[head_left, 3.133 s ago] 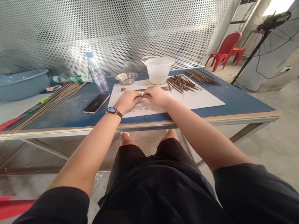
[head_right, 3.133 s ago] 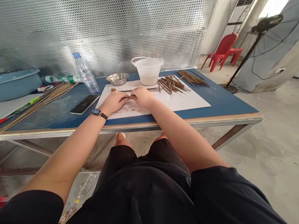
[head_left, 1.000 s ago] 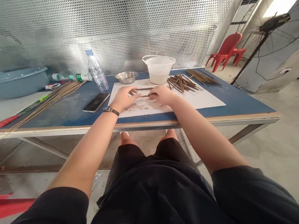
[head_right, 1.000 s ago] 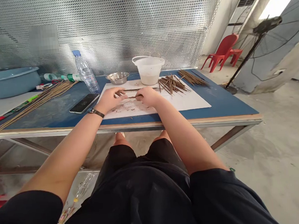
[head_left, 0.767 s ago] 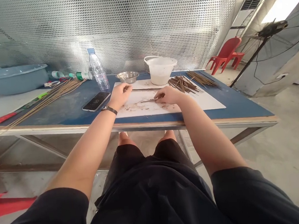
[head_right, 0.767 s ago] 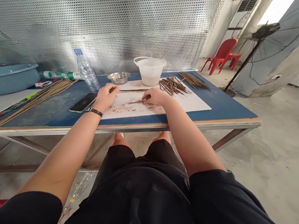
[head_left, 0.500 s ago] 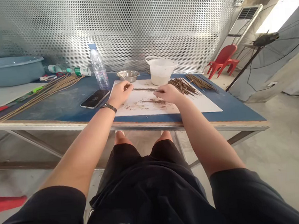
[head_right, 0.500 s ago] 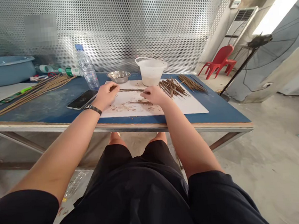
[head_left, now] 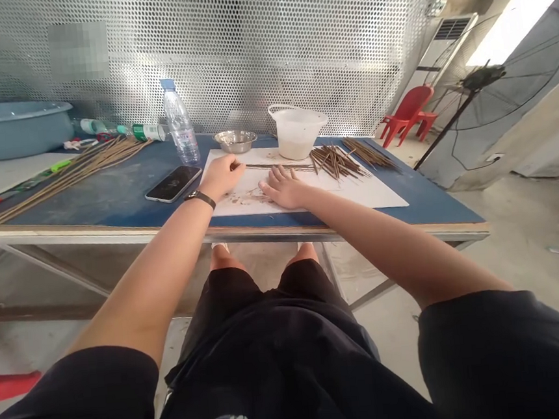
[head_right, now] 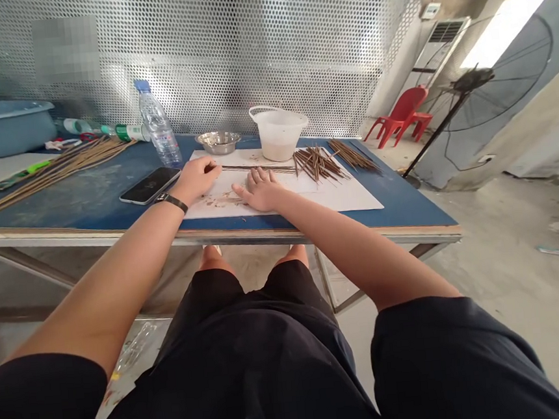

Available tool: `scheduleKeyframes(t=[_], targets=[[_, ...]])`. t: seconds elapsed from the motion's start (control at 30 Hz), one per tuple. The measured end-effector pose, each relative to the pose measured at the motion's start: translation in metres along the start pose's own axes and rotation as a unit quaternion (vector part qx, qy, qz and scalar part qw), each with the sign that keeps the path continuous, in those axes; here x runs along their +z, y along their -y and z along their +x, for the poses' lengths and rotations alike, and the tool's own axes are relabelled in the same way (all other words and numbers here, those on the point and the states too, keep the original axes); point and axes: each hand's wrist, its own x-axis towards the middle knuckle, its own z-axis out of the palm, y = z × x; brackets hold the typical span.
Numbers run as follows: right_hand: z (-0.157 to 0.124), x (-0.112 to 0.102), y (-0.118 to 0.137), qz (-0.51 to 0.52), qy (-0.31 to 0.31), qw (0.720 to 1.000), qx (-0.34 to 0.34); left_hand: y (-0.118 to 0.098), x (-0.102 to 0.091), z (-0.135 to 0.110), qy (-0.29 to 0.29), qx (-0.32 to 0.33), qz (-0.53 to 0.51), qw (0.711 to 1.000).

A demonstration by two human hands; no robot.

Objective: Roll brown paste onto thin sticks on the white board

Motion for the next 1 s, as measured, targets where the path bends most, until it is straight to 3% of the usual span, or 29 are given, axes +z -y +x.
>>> scheduleKeyframes(t=[0.1,0.2,0.47,0.57,0.67,0.9,1.0], targets=[[-0.023,0.001,0.005,0.007,0.008,1.000,-0.018,0.001,0.003,0.000,0.001,-0.002,-0.005,1.000],[-0.028,0.002,0.005,0.022,0.009,1.000,-0.017,0.004,0.005,0.001,0.002,0.005,-0.013,1.000],[0.040,-0.007,-0.008,-0.009,0.008,1.000,0.027,-0.005,-0.003,-0.003,0.025,-0.012,0.002,1.000],[0.050,-0.012,-0.009,-0.035,0.017,0.999,0.037,-0.010,-0.007,-0.007,0.048,-0.014,-0.014,0.999],[0.037,-0.013,-0.006,-0.047,0.026,0.998,0.027,-0.009,-0.006,-0.007,0.048,-0.020,-0.015,0.999],[-0.040,-0.008,0.006,-0.024,0.054,0.998,-0.034,-0.009,0.001,-0.001,0.042,-0.014,-0.019,0.999],[-0.040,-0.007,0.005,-0.015,0.049,0.998,-0.037,-0.012,0.004,0.001,0.044,-0.005,-0.001,0.999]])
